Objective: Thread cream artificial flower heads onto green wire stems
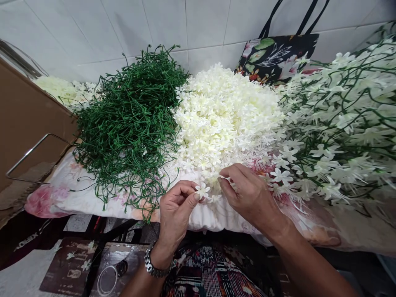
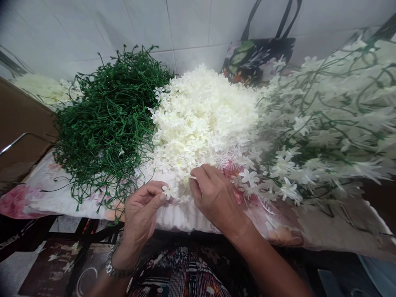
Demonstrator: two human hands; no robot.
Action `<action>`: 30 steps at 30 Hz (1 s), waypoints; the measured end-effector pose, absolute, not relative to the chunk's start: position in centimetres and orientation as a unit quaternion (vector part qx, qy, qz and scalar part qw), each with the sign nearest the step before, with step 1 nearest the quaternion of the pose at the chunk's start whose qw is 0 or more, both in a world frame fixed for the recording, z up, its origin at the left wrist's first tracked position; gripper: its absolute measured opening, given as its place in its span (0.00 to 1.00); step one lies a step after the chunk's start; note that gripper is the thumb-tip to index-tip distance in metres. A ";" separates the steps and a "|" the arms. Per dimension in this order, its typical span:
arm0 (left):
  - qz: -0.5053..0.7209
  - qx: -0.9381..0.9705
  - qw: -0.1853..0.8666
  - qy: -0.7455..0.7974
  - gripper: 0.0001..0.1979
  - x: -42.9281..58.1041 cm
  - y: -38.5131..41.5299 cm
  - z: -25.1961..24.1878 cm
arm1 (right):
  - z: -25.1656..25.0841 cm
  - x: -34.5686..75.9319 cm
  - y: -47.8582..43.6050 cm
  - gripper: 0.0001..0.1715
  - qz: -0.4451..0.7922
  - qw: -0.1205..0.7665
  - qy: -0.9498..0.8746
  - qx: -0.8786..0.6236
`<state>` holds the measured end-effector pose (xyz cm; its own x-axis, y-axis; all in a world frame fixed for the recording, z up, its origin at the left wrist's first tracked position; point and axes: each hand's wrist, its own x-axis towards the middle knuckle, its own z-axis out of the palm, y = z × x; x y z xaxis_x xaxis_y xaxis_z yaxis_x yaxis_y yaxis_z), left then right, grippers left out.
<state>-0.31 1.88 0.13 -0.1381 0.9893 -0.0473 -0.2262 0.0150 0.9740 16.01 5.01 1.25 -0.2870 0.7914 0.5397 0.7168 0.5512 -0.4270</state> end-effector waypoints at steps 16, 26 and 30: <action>0.405 0.669 0.217 0.584 0.07 -0.4 3.0 0.7 | 1.1 16.4 1.8 0.12 0.022 0.239 -0.852 -0.464; 0.396 0.717 0.108 0.564 0.07 -1.4 2.2 0.0 | 0.8 18.5 2.9 0.11 -0.138 0.252 -0.767 -0.574; 0.415 0.724 0.079 0.546 0.07 -1.4 2.3 0.1 | 1.2 18.0 3.9 0.11 -0.149 0.235 -0.743 -0.609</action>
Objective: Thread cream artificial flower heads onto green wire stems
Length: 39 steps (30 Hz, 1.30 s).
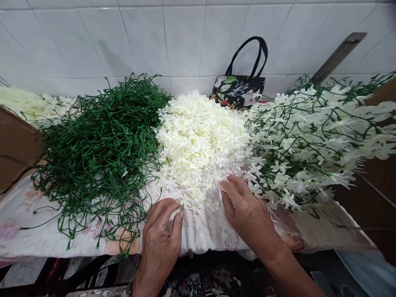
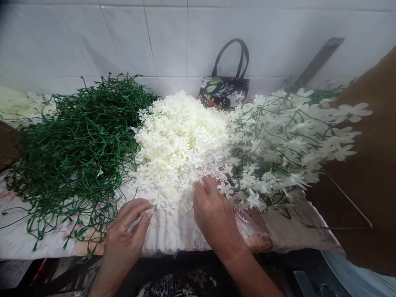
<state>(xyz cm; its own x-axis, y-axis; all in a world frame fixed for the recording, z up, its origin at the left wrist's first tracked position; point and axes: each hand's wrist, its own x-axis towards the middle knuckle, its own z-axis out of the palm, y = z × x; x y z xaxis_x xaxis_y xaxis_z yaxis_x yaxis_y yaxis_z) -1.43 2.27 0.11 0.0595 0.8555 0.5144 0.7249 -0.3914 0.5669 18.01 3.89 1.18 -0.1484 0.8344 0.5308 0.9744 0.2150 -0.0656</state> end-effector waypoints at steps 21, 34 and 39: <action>0.431 0.739 0.093 0.509 0.07 -1.2 2.0 -0.2 | 1.7 17.4 5.3 0.18 -0.057 0.209 -0.746 -0.630; 0.417 0.735 0.103 0.525 0.07 -1.6 1.7 -0.6 | 0.6 16.9 3.7 0.15 -0.081 0.206 -0.772 -0.596; 0.416 0.737 0.112 0.521 0.06 -1.5 1.7 -0.3 | 0.6 17.4 2.5 0.15 -0.049 0.242 -0.777 -0.578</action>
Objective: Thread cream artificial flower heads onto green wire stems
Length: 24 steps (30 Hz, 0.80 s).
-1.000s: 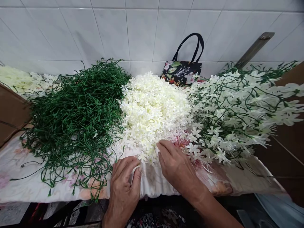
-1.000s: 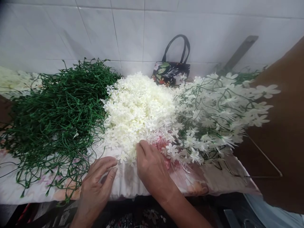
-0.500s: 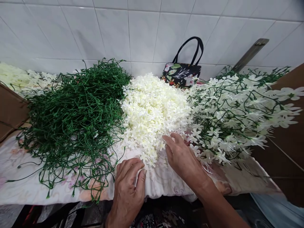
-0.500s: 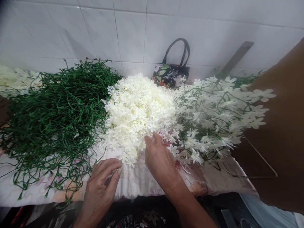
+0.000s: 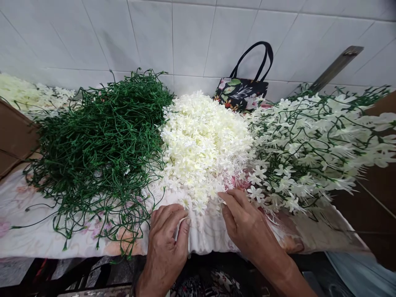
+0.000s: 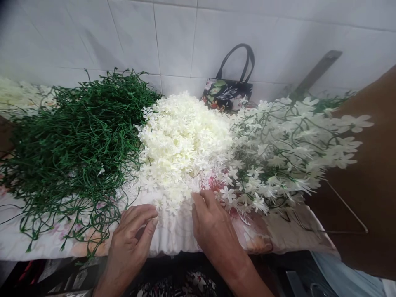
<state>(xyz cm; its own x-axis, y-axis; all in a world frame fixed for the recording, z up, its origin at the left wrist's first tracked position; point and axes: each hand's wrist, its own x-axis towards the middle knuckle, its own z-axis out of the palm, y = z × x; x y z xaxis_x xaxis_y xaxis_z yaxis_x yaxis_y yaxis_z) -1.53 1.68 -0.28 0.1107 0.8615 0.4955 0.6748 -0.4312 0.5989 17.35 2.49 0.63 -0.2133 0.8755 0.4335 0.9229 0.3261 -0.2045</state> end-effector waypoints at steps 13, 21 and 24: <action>0.367 0.761 0.055 0.533 0.06 -1.3 2.3 1.3 | 1.8 18.4 1.4 0.13 -0.012 0.241 -0.793 -0.559; 0.248 0.795 -0.039 0.553 0.12 -0.2 3.7 0.9 | 2.0 18.9 2.0 0.11 -0.097 0.233 -0.763 -0.594; 0.185 0.799 -0.054 0.570 0.11 0.2 4.3 0.9 | 1.8 18.6 2.3 0.12 -0.093 0.220 -0.761 -0.603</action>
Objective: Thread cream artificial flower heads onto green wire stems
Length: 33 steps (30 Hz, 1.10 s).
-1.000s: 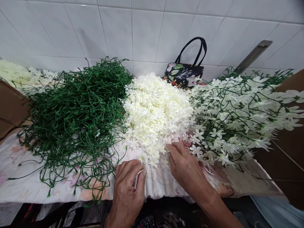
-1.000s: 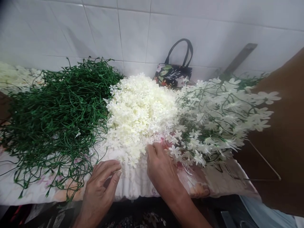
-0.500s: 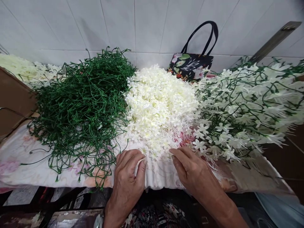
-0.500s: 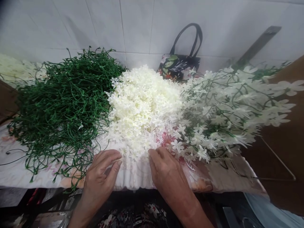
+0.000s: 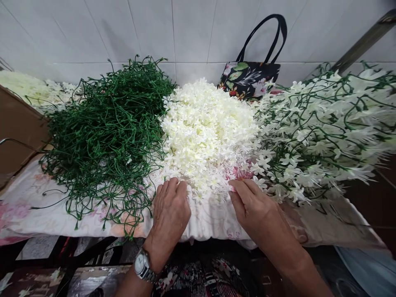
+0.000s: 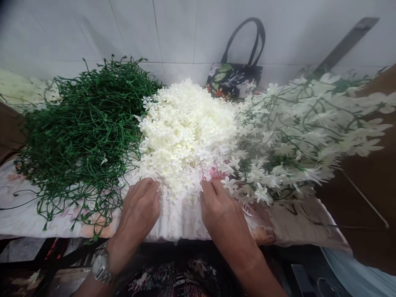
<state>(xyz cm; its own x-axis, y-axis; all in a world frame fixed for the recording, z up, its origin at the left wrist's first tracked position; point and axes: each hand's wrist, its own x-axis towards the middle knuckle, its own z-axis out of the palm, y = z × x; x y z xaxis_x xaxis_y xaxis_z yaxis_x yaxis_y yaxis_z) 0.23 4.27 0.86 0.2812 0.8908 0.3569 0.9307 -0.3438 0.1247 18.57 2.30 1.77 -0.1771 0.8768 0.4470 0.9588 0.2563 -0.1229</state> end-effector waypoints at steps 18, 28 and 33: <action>-0.424 -0.647 -0.280 -0.568 0.09 -0.9 2.5 1.9 | 0.9 18.8 2.8 0.12 -0.084 0.239 -0.783 -0.568; -0.490 -0.491 -0.453 -0.561 0.10 -0.4 2.0 1.6 | 2.5 18.9 2.1 0.06 -0.017 0.408 -0.733 -0.544; -0.498 -0.450 -0.495 -0.552 0.08 0.2 2.1 1.4 | 2.5 18.9 1.6 0.05 0.108 0.424 -0.690 -0.576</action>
<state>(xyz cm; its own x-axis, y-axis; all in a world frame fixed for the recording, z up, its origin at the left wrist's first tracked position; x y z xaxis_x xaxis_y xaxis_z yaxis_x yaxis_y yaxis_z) 0.20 2.05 1.41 -0.1054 0.9897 -0.0968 0.0038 0.0978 0.9952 18.89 1.58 2.48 0.0235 0.8868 0.4616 0.7038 0.3133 -0.6376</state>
